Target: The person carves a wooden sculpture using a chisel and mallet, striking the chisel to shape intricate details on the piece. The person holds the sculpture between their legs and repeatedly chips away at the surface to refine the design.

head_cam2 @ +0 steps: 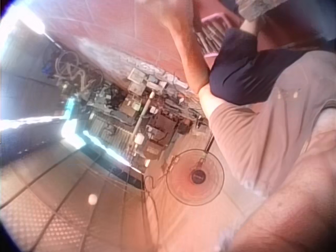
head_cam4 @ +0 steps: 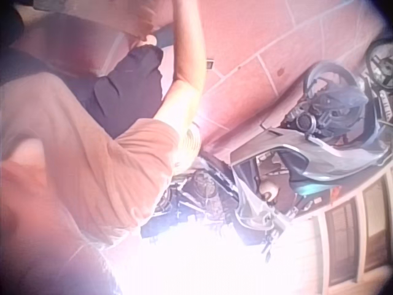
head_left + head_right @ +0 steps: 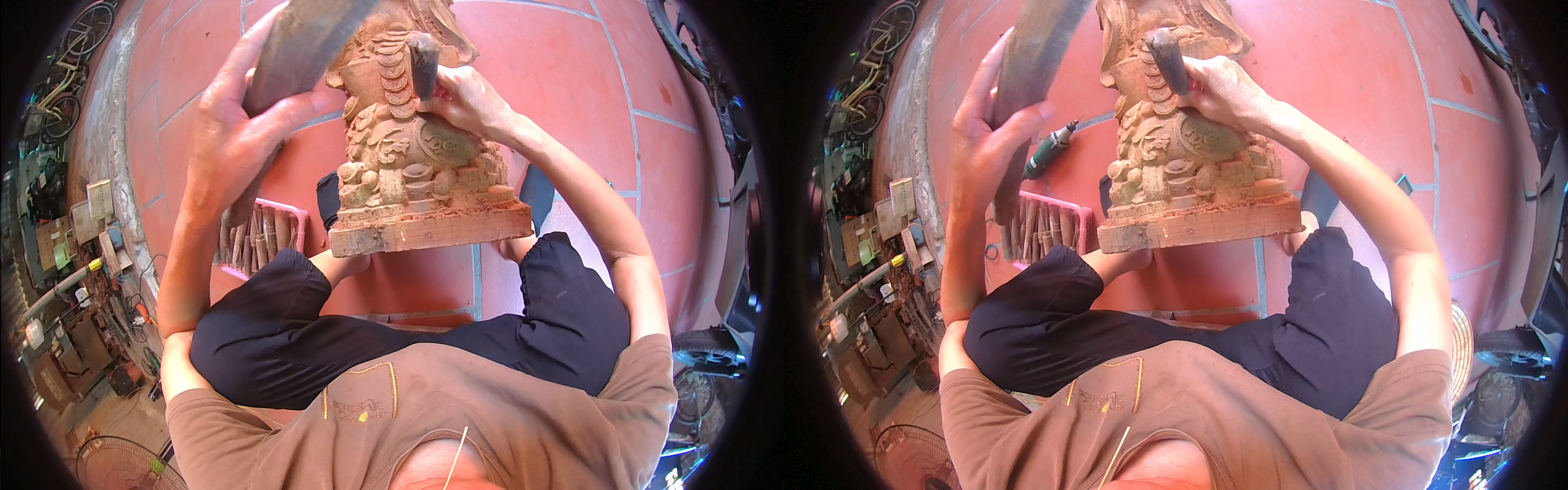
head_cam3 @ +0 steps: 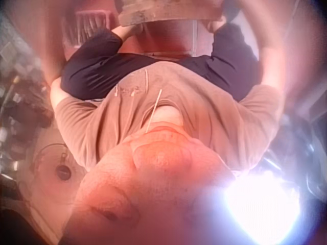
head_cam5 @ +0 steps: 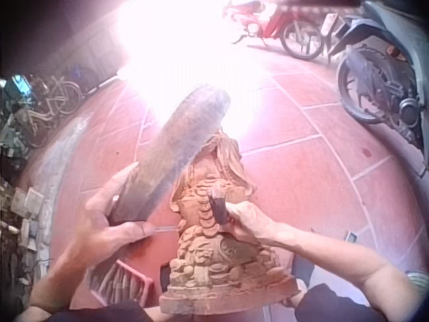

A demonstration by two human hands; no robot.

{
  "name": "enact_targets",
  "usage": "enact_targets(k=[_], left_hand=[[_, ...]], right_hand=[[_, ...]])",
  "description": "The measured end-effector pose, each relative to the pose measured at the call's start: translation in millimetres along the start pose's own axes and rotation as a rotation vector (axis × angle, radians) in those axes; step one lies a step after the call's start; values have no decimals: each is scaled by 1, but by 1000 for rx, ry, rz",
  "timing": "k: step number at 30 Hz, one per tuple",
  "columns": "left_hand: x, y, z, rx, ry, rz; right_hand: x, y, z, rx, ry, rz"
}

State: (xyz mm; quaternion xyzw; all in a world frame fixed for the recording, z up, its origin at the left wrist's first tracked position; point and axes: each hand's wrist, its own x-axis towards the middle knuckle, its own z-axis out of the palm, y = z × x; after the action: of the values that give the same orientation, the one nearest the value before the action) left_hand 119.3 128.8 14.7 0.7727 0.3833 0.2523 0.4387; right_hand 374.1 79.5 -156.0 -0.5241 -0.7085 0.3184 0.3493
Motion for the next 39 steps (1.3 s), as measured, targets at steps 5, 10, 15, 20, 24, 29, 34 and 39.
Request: enact_targets(k=[5,10,15,20,24,29,34,39], left_hand=[[1,-11,-4,355,-228,-4],[2,-2,-5,56,-177,1],[-1,-4,4,296,-210,89],[4,-3,2,399,-234,45],[2,-7,4,281,-245,-67],[3,-11,2,176,-219,-59],[2,3,2,206,-182,-12],[-2,1,8,117,-129,86]], right_hand=[[-2,-5,1,-35,9,-10],[-2,-5,0,-35,5,-11],[-4,-3,2,8,5,-14],[-6,-6,-4,0,-8,43],[-16,10,-6,143,4,164],[-19,17,-2,301,43,275],[-13,6,-4,98,41,148],[-6,9,-10,-4,-50,101]])
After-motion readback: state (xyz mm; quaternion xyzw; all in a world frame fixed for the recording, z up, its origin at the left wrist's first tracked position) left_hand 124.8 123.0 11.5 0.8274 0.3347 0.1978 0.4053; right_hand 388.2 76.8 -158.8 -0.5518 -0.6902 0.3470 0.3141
